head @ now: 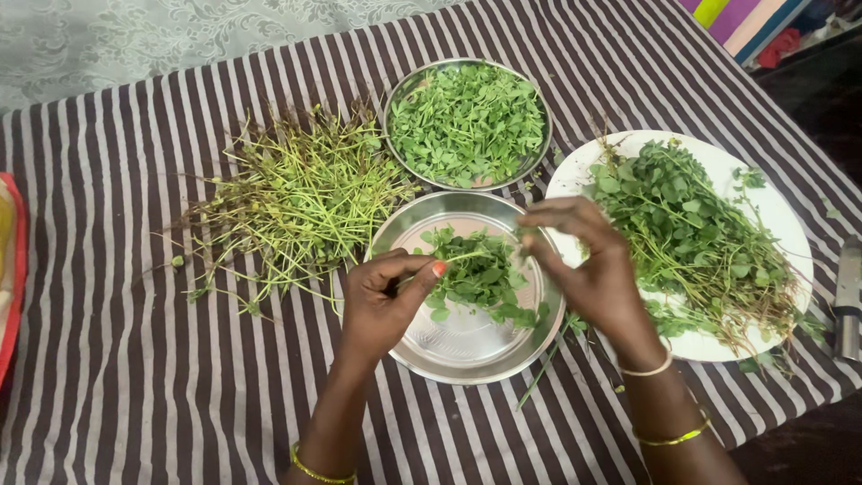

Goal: The person picks individual leaves from bundles of greens by hand. They separate the leaves from the stalks, placing the picked leaves into a metal bowl while leaving the discarded stems on the table.

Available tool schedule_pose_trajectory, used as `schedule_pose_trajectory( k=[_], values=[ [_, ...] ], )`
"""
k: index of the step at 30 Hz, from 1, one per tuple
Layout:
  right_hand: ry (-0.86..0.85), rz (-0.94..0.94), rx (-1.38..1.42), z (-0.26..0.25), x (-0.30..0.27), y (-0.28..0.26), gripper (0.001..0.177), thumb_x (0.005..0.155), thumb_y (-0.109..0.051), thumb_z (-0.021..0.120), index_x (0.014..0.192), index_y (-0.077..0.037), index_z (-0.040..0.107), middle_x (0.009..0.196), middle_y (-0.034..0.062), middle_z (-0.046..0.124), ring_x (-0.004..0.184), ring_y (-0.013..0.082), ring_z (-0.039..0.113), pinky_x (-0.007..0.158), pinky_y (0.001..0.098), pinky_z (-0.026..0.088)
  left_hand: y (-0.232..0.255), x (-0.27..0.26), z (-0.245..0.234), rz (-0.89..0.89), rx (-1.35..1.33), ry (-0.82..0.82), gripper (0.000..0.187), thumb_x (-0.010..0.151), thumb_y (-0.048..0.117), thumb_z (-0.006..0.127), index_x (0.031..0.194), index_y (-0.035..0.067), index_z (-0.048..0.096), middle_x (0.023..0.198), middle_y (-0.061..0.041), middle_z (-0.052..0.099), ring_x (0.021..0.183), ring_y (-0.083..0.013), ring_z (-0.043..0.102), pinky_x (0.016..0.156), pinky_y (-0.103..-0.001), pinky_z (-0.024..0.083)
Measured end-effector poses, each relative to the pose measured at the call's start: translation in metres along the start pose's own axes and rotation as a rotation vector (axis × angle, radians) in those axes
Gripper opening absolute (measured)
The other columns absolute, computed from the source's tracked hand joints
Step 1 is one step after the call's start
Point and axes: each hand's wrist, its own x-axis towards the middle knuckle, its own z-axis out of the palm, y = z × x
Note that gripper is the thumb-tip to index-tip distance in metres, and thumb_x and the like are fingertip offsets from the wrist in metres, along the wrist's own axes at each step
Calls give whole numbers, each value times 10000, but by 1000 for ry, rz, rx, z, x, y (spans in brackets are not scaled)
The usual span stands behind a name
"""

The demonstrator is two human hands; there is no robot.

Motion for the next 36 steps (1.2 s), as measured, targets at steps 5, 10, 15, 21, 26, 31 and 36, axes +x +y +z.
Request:
schedule_pose_trajectory(
  k=[5,10,15,21,26,31,36],
  values=[
    [-101,-296,-325,10,-3,-25,218,881,-106,800,1093,-120,754,1109,38,722,1043,188,660,902,327,556,1,0,10,-50,-25,-39,159,925,192,773,973,45,811,730,2,683,580,-20,522,500,-206,386],
    [-139,-415,-527,17,1,-24,164,792,-201,856,886,-115,752,959,14,713,951,216,649,756,355,443,7,1,12,-8,19,-75,172,935,208,774,1000,52,809,762,5,704,622,-10,559,528,-193,421],
    [-28,-228,-279,14,-10,-8,114,819,-96,787,908,-92,716,985,37,708,943,173,657,814,320,525,12,1,23,-55,9,-124,157,936,196,751,1021,78,809,768,5,719,595,-18,558,498,-194,421],
    [302,172,387,-17,-11,17,137,971,5,661,967,-116,727,1053,56,714,1003,160,696,979,332,617,13,1,19,-168,134,-143,163,921,220,738,1005,105,816,711,-10,705,511,-49,500,442,-221,372],
    [-15,34,-256,-8,-12,3,157,900,-45,762,1047,-95,744,1107,64,752,1071,190,696,920,339,600,0,2,18,-133,47,-139,194,964,243,741,989,64,810,718,-24,694,591,-35,527,533,-221,416],
    [-162,-612,-636,7,-13,-19,199,810,-198,814,991,-131,767,1052,40,732,979,237,645,793,380,486,0,4,25,-263,129,-197,210,951,268,694,1002,92,796,738,8,738,569,-43,569,519,-223,427],
    [-120,-507,-492,12,-13,-5,159,826,-143,811,972,-120,752,1008,31,730,978,197,642,811,358,472,1,3,27,-153,63,-222,214,981,248,684,1032,69,789,724,-10,688,582,-51,503,525,-230,392]
  ],
)
